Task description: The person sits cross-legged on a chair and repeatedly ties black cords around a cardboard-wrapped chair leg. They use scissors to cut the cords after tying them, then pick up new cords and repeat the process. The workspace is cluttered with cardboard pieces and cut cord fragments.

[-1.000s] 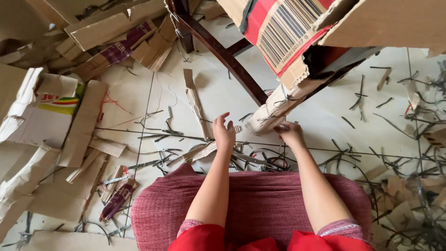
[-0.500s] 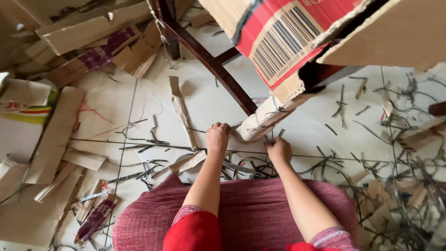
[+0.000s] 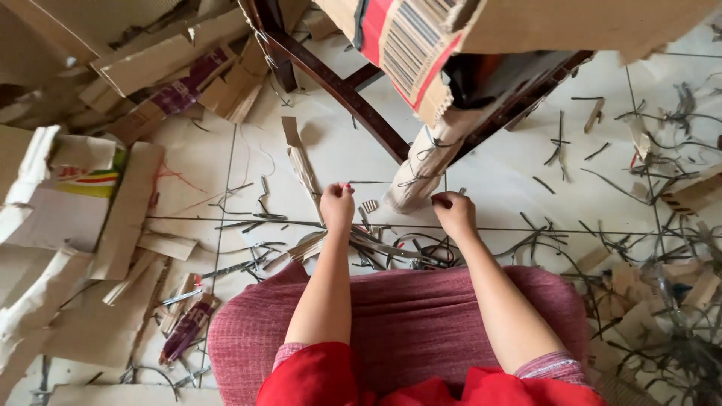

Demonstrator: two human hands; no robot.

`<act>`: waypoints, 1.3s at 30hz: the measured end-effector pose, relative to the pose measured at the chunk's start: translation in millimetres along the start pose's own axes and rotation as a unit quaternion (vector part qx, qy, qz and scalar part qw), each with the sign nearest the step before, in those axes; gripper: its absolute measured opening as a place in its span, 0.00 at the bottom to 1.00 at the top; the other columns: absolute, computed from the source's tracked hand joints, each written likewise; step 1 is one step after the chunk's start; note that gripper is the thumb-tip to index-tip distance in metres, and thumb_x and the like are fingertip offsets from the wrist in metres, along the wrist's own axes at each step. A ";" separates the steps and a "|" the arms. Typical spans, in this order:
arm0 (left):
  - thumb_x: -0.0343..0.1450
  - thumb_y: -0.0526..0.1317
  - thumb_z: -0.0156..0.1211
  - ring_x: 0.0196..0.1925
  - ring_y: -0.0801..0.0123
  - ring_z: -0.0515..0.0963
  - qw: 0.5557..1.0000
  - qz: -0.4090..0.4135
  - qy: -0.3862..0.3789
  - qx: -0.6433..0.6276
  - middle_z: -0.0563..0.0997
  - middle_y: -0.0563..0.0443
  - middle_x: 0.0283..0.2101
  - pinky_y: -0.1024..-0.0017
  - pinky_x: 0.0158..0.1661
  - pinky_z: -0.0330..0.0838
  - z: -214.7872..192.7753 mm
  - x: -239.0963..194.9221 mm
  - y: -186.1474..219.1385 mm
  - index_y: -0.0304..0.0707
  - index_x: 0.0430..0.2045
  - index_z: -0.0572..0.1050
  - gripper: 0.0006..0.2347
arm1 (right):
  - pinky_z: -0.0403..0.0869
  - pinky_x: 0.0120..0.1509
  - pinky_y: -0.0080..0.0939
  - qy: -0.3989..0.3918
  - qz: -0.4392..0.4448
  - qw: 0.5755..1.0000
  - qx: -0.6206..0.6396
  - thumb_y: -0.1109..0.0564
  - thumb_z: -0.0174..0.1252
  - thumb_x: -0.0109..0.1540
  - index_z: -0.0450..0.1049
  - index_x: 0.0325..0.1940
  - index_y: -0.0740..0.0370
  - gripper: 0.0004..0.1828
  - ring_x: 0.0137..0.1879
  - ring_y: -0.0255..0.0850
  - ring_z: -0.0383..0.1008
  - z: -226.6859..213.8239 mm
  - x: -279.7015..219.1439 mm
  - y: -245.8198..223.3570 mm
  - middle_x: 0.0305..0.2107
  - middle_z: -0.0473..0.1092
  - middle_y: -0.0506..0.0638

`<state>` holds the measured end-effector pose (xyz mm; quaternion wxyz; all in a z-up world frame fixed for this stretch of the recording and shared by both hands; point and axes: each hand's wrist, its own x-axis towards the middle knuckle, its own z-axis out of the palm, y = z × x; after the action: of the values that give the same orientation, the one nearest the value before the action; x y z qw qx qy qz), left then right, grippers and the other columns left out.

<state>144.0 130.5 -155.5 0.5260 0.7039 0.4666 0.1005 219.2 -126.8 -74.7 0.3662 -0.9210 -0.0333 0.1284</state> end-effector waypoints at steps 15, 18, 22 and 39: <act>0.70 0.39 0.60 0.55 0.62 0.78 0.808 0.529 -0.127 0.224 0.76 0.60 0.51 0.64 0.55 0.69 -19.6 -149.0 56.5 0.46 0.26 0.77 0.03 | 0.79 0.51 0.50 0.025 -0.229 0.971 -0.061 0.61 0.57 0.65 0.83 0.39 0.58 0.08 0.43 0.55 0.81 3.4 -46.9 25.1 0.33 0.79 0.56; 0.72 0.42 0.60 0.58 0.66 0.78 0.812 0.531 -0.156 0.186 0.79 0.61 0.48 0.65 0.58 0.66 -8.5 -137.7 55.5 0.51 0.30 0.75 0.02 | 0.79 0.47 0.55 0.039 -0.280 0.953 -0.104 0.58 0.57 0.65 0.80 0.40 0.61 0.07 0.42 0.58 0.80 3.9 -65.7 20.4 0.32 0.76 0.57; 0.71 0.39 0.63 0.49 0.65 0.83 0.836 0.507 -0.164 0.130 0.82 0.60 0.37 0.63 0.56 0.70 6.0 -123.4 55.1 0.53 0.31 0.75 0.03 | 0.79 0.44 0.53 0.078 -0.337 0.932 -0.109 0.57 0.60 0.63 0.79 0.38 0.59 0.05 0.39 0.57 0.80 8.6 -65.1 9.3 0.31 0.75 0.55; 0.69 0.34 0.62 0.37 0.49 0.84 0.875 0.456 -0.156 0.043 0.84 0.49 0.30 0.55 0.40 0.80 5.9 -119.3 65.6 0.52 0.37 0.83 0.08 | 0.79 0.53 0.47 0.165 -0.457 0.873 0.025 0.64 0.61 0.65 0.73 0.48 0.61 0.08 0.53 0.54 0.78 1.1 -70.5 -33.4 0.46 0.73 0.52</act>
<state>118.9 35.0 -61.7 0.4573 0.8670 0.0096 0.1977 152.0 -112.6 -37.7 0.4071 -0.8013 -0.3865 -0.2068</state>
